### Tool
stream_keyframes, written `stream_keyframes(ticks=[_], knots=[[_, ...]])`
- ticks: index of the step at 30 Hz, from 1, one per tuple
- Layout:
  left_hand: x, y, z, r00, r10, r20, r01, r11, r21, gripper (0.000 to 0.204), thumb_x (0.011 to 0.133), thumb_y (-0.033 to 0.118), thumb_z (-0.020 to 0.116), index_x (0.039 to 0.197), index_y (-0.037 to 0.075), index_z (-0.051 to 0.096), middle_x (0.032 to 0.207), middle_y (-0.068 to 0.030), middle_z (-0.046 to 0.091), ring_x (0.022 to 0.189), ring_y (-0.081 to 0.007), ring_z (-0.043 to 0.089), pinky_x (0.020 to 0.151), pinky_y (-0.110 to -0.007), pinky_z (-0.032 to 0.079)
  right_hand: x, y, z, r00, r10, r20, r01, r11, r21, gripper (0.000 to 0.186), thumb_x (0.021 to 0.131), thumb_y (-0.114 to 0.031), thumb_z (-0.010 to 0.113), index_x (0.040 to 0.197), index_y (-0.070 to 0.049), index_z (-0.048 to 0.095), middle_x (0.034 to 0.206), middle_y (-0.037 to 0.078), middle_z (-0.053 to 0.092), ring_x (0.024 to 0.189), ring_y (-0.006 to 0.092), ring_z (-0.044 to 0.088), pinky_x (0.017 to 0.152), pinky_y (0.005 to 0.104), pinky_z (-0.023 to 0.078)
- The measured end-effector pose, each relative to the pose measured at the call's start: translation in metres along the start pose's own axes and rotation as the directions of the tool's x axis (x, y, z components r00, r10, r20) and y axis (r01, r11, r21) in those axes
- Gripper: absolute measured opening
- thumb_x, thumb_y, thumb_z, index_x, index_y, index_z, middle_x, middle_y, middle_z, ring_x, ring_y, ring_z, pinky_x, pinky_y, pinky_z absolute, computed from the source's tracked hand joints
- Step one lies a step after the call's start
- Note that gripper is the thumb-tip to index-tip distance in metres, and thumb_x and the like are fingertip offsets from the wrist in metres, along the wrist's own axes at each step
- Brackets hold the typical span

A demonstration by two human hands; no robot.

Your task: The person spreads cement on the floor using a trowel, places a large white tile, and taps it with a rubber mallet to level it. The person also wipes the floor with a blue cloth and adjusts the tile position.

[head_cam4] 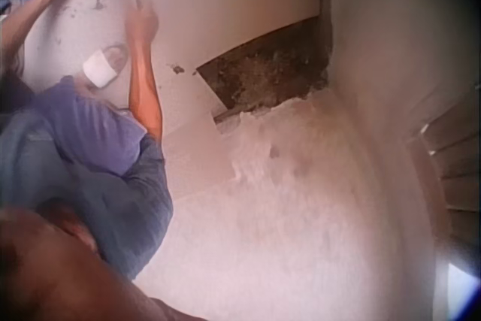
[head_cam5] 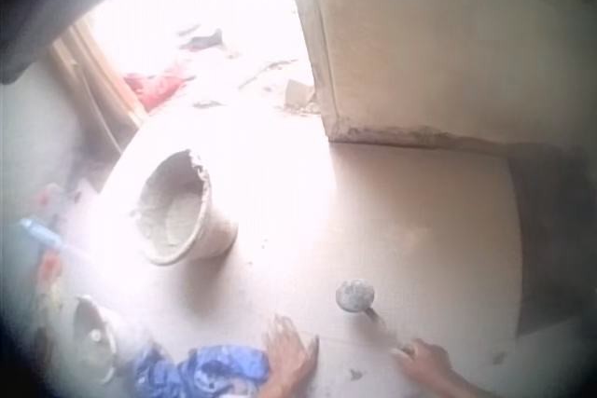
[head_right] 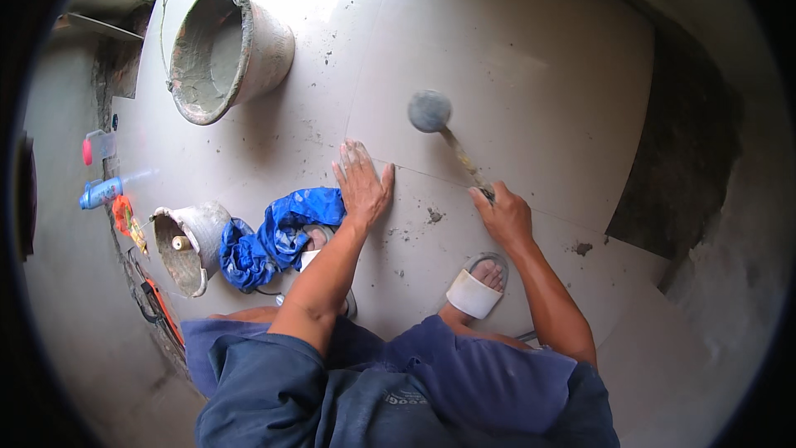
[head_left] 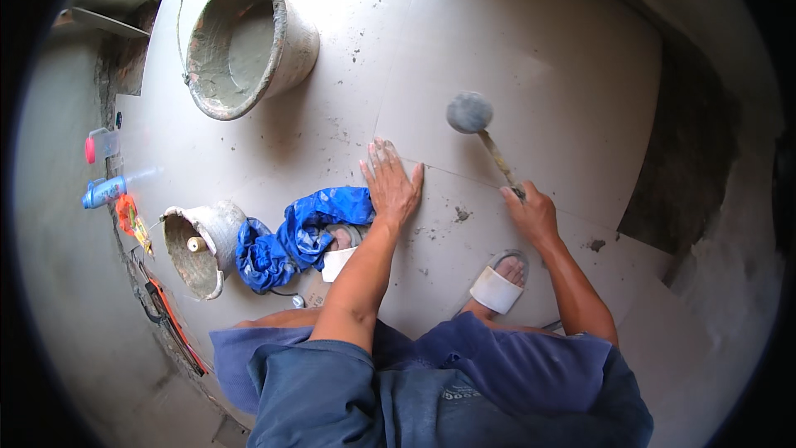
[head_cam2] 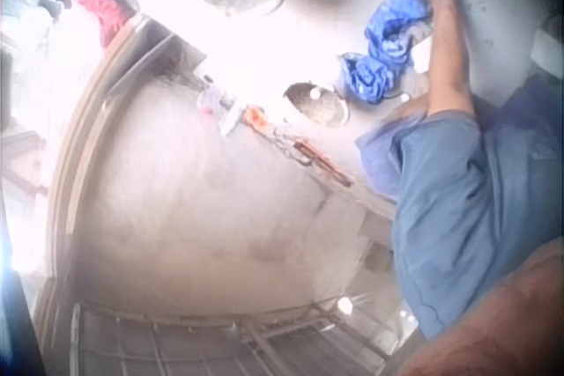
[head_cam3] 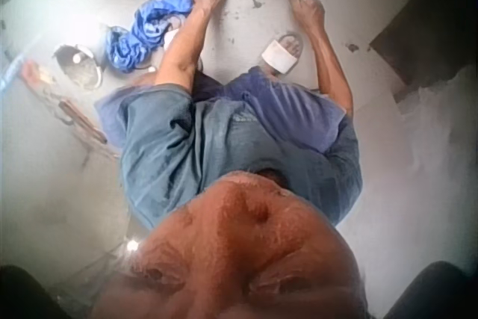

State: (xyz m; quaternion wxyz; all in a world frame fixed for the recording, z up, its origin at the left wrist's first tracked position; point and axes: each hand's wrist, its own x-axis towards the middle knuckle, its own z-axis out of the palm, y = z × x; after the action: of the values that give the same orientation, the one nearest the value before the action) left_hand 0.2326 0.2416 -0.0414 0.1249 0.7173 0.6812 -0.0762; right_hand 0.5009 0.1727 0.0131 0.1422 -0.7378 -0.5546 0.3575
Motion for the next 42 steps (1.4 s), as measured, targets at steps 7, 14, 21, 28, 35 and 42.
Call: stream_keyframes(ticks=[7,14,21,28,35,42], knots=[[0.012,0.007,-0.001,0.994,-0.053,-0.095,0.059,0.997,0.059,0.082,0.095,0.050,0.041,0.147,-0.010,0.019,0.156,-0.0270,0.011,0.147,-0.0387,0.004,0.116,-0.055,0.002,-0.025,0.004,-0.006,0.999,0.031,-0.037,-0.027,0.994,0.107,0.037,0.090,-0.037,0.064,0.090,-0.001,0.059,0.070,0.020,0.063,0.064,0.0406,0.063,0.057,0.0448,0.048],[-0.042,0.031,0.005,0.979,0.140,0.151,-0.144,0.989,0.018,0.082,0.095,0.054,0.039,0.149,-0.005,0.019,0.158,-0.0224,0.010,0.147,-0.0366,0.004,0.115,-0.058,0.002,-0.016,-0.030,-0.009,0.946,-0.274,-0.173,0.316,0.898,0.306,0.030,0.088,-0.032,0.068,0.092,-0.004,0.058,0.066,0.014,0.060,0.059,0.0354,0.063,0.053,0.0410,0.049],[-0.032,0.026,-0.001,0.979,0.128,0.156,-0.127,0.992,-0.014,0.082,0.094,0.055,0.041,0.148,-0.003,0.021,0.158,-0.0197,0.011,0.147,-0.0338,0.005,0.115,-0.058,0.003,0.003,-0.009,0.012,0.984,-0.174,0.028,0.175,0.984,-0.034,0.033,0.088,-0.034,0.067,0.085,-0.004,0.055,0.067,0.018,0.063,0.061,0.0377,0.064,0.054,0.0445,0.050],[-0.044,0.021,0.006,0.983,0.167,0.076,-0.165,0.986,-0.036,0.080,0.093,0.051,0.046,0.146,-0.006,0.025,0.155,-0.0239,0.020,0.146,-0.0370,0.011,0.114,-0.059,0.005,-0.011,-0.007,0.006,0.996,-0.006,0.091,0.015,0.995,-0.095,0.036,0.090,-0.038,0.063,0.086,-0.003,0.055,0.068,0.021,0.063,0.065,0.0416,0.063,0.057,0.0488,0.049],[0.081,0.036,-0.021,0.970,0.125,-0.208,-0.145,0.986,-0.086,0.083,0.093,0.051,0.045,0.145,-0.008,0.024,0.154,-0.0259,0.019,0.146,-0.0364,0.010,0.116,-0.054,0.004,-0.033,-0.003,-0.007,0.991,0.118,0.065,-0.126,0.983,0.133,0.031,0.090,-0.032,0.064,0.092,-0.001,0.059,0.071,0.020,0.064,0.066,0.0409,0.064,0.059,0.0456,0.049],[0.129,0.041,-0.016,0.991,0.051,-0.127,-0.058,0.997,-0.052,0.090,0.091,0.057,0.039,0.149,-0.007,0.015,0.157,-0.0236,0.010,0.148,-0.0340,0.003,0.118,-0.049,0.000,0.018,-0.027,-0.041,0.973,-0.081,-0.214,0.136,0.958,0.254,0.032,0.092,-0.029,0.062,0.101,0.000,0.056,0.071,0.020,0.063,0.066,0.0389,0.065,0.058,0.0431,0.049]])
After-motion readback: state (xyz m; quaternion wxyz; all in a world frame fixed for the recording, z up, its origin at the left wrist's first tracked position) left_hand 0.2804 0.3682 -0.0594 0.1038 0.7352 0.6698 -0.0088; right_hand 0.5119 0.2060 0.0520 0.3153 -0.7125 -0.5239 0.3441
